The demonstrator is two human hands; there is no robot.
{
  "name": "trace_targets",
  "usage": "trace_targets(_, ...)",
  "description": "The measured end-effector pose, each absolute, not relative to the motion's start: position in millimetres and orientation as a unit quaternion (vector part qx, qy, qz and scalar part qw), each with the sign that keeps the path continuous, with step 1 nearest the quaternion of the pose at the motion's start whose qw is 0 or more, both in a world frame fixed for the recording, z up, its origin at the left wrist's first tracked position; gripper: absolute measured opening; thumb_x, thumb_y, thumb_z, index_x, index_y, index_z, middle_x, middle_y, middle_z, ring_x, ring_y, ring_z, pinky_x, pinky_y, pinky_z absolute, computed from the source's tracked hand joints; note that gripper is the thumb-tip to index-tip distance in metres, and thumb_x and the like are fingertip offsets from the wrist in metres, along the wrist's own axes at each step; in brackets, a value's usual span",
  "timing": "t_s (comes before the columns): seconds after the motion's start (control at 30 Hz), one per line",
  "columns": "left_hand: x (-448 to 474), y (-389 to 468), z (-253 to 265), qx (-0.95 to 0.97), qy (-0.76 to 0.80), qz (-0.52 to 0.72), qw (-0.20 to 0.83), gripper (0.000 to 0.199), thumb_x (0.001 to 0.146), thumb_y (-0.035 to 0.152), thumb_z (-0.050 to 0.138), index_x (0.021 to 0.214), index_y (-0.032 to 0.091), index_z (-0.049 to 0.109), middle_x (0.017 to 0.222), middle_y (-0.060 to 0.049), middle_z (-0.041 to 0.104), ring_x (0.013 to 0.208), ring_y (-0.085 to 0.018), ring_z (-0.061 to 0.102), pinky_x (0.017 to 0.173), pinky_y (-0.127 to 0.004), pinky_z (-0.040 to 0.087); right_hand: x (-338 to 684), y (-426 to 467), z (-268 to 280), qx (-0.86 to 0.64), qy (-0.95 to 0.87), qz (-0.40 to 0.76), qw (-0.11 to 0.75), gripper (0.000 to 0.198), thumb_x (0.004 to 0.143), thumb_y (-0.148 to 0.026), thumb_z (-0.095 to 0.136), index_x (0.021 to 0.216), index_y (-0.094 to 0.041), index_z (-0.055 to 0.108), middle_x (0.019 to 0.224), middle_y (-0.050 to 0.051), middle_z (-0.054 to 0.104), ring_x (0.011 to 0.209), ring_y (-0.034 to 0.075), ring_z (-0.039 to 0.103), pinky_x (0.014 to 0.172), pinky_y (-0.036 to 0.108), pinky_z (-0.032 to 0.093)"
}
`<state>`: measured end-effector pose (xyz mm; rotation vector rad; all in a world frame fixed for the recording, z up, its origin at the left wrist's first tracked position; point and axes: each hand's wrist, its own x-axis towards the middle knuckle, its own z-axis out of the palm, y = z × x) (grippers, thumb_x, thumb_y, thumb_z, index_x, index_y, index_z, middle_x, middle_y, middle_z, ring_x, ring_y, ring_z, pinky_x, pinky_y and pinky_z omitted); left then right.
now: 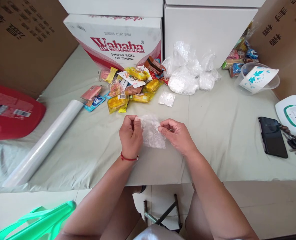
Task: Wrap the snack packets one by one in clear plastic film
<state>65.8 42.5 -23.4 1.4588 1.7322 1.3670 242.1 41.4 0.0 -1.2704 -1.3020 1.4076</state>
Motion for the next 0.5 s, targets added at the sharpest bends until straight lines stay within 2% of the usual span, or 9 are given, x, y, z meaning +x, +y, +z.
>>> trace_targets(0.2, 61.9, 46.1, -22.2, 0.477, 0.619, 0.543, 0.307, 0.023, 0.101, 0.041, 0.053, 0.086, 0.024, 0.054, 0.064, 0.006, 0.045, 0.059, -0.014, 0.041, 0.061, -0.026, 0.034, 249.2, 44.5, 2.3, -0.526, -0.494, 0.552, 0.419, 0.032, 0.081, -0.052, 0.079, 0.084, -0.020, 0.072, 0.076, -0.001, 0.063, 0.072, 0.014, 0.054, 0.069, 0.028, 0.044)
trace_targets(0.3, 64.7, 42.5, -17.4, 0.491, 0.599, 0.552, 0.308, 0.024, 0.099, 0.043, 0.057, 0.084, 0.023, 0.054, 0.066, 0.006, 0.045, 0.060, -0.013, 0.040, 0.062, -0.025, 0.034, 252.1, 44.9, 5.0, -0.531, -0.473, 0.547, 0.442, 0.043, 0.088, -0.064, 0.066, 0.090, -0.022, 0.073, 0.089, 0.004, 0.067, 0.087, 0.018, 0.060, 0.077, 0.029, 0.049)
trace_targets(0.4, 69.1, 36.4, -14.7, 0.531, 0.577, 0.540, 0.307, 0.024, 0.098, 0.045, 0.059, 0.086, 0.023, 0.057, 0.067, 0.005, 0.047, 0.059, -0.013, 0.040, 0.061, -0.025, 0.034, 252.6, 45.1, 7.2, -0.526, -0.462, 0.557, 0.446, 0.048, 0.089, -0.069, 0.063, 0.097, -0.023, 0.073, 0.103, 0.006, 0.068, 0.101, 0.020, 0.061, 0.083, 0.031, 0.050)
trace_targets(0.5, 72.1, 31.3, -14.3, 0.579, 0.555, 0.519, 0.297, 0.023, 0.099, 0.043, 0.057, 0.087, 0.024, 0.059, 0.065, 0.005, 0.047, 0.058, -0.013, 0.040, 0.061, -0.026, 0.035, 250.7, 46.1, 6.3, -0.522, -0.460, 0.574, 0.432, 0.042, 0.084, -0.063, 0.073, 0.092, -0.022, 0.070, 0.092, 0.003, 0.066, 0.087, 0.017, 0.058, 0.079, 0.030, 0.048)
